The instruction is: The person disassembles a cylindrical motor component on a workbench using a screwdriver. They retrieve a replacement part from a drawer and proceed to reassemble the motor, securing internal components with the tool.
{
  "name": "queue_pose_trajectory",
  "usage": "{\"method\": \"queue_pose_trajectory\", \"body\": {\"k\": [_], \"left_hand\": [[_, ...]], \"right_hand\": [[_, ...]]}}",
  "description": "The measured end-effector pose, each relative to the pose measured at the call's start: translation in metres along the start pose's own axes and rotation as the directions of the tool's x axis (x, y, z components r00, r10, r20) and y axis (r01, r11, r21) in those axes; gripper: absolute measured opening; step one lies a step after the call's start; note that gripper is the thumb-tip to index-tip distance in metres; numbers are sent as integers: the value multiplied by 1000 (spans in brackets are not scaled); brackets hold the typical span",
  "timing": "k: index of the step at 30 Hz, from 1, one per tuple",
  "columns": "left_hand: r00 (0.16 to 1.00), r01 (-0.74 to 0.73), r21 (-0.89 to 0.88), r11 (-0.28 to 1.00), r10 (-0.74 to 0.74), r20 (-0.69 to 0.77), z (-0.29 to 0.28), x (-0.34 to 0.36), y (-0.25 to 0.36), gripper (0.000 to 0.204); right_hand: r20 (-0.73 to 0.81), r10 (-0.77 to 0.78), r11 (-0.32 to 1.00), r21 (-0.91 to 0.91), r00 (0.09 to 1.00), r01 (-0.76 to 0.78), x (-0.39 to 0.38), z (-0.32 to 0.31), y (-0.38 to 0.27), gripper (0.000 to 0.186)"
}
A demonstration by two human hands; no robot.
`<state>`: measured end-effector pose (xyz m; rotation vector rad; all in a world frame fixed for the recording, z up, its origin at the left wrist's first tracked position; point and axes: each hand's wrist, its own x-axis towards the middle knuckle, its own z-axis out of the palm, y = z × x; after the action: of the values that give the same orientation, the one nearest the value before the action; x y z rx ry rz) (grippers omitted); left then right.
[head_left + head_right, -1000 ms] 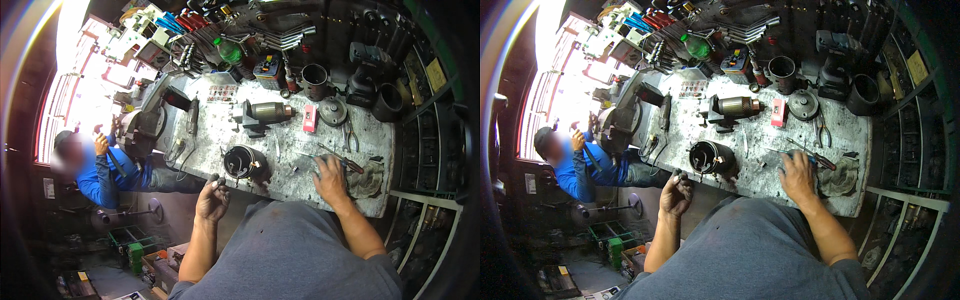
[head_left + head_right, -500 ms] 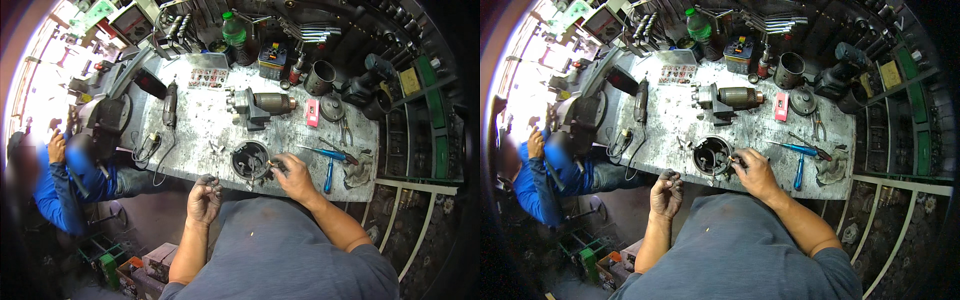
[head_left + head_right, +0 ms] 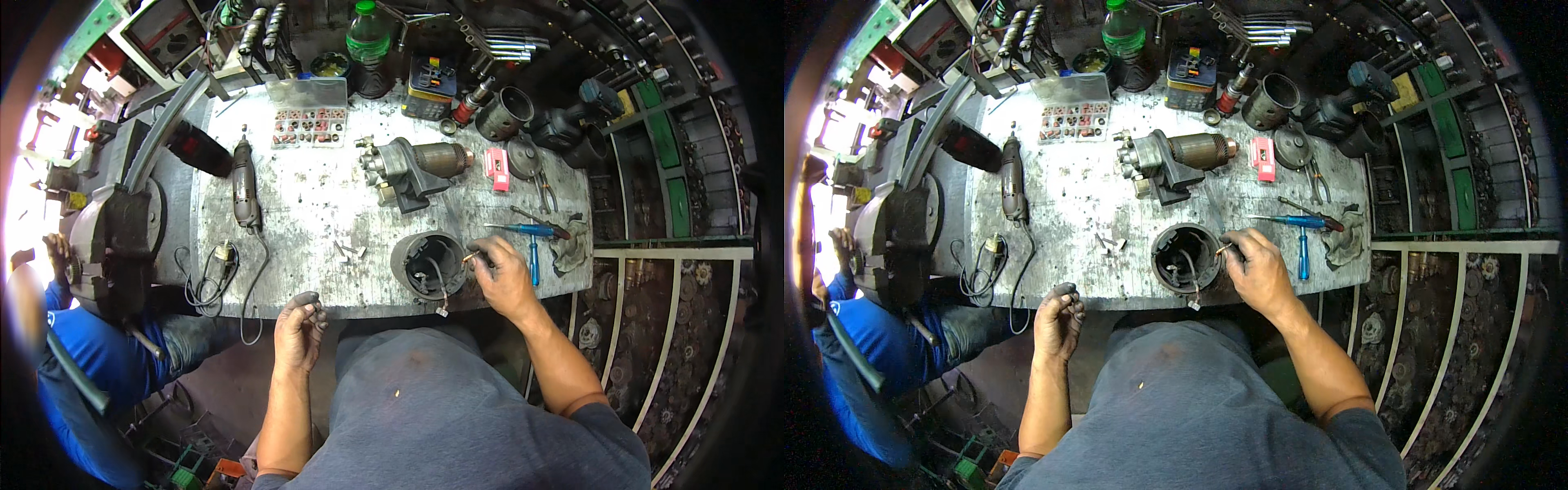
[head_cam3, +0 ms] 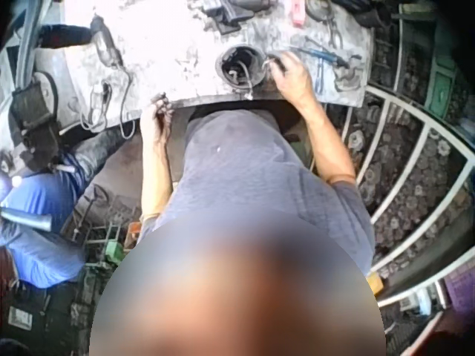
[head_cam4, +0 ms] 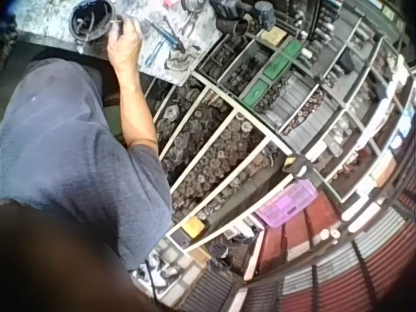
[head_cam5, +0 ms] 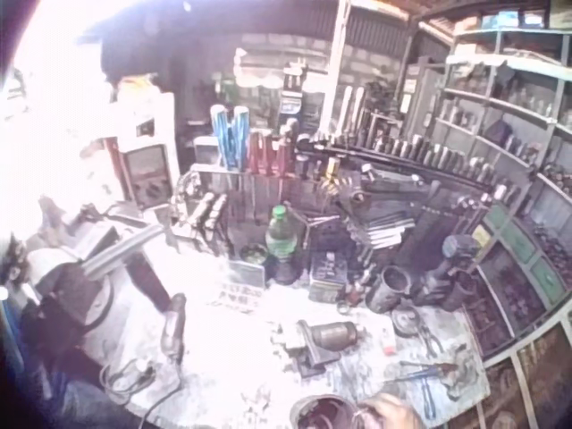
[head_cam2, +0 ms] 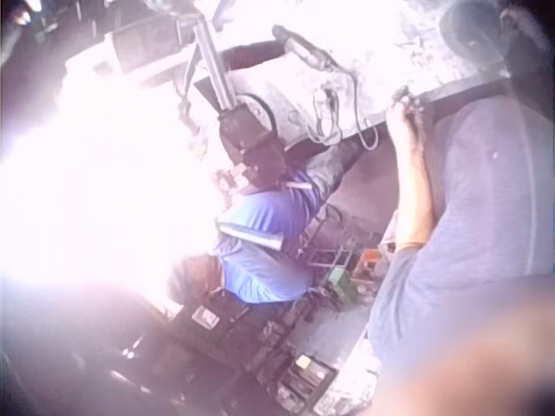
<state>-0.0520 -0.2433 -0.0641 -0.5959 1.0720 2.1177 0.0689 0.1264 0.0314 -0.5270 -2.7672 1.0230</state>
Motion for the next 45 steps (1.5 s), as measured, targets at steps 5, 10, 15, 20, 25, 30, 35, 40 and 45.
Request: {"method": "queue_pose_trajectory", "body": {"k": [5,10,15,20,25,30,35,40,45], "left_hand": [[1000,-18,146,989,15,27,4,13,6,27],[990,32,393,919,-84,117,32,16,-4,31],[946,-222,735,641,-41,322,79,17,-14,79],[906,-297,827,478,-132,402,116,31,-22,103],[820,-461,693,554,-32,571,125,41,-27,101],[827,-444,674,591,-21,562,120,38,-31,97],[818,-499,664,557,50,573,113,44,-42,100],[831,-416,640,646,-17,557,108,49,-47,102],[831,-404,637,657,-28,556,109,52,-47,104]], "right_hand": [[-10,-58,995,-81,998,57,7,4,-8,27],[25,7,993,-116,1000,-4,11,8,-7,30],[-2,21,994,-107,1000,-21,9,9,-7,33],[69,-30,997,-76,997,35,9,-7,-15,34],[151,-78,983,-153,985,101,1,-19,-25,34],[185,17,972,-235,983,27,-9,-15,-30,35],[223,41,971,-239,974,14,-14,-18,-33,38],[282,59,959,-284,958,25,-12,-23,-39,41],[328,6,942,-320,944,105,-9,-25,-42,40]]}}
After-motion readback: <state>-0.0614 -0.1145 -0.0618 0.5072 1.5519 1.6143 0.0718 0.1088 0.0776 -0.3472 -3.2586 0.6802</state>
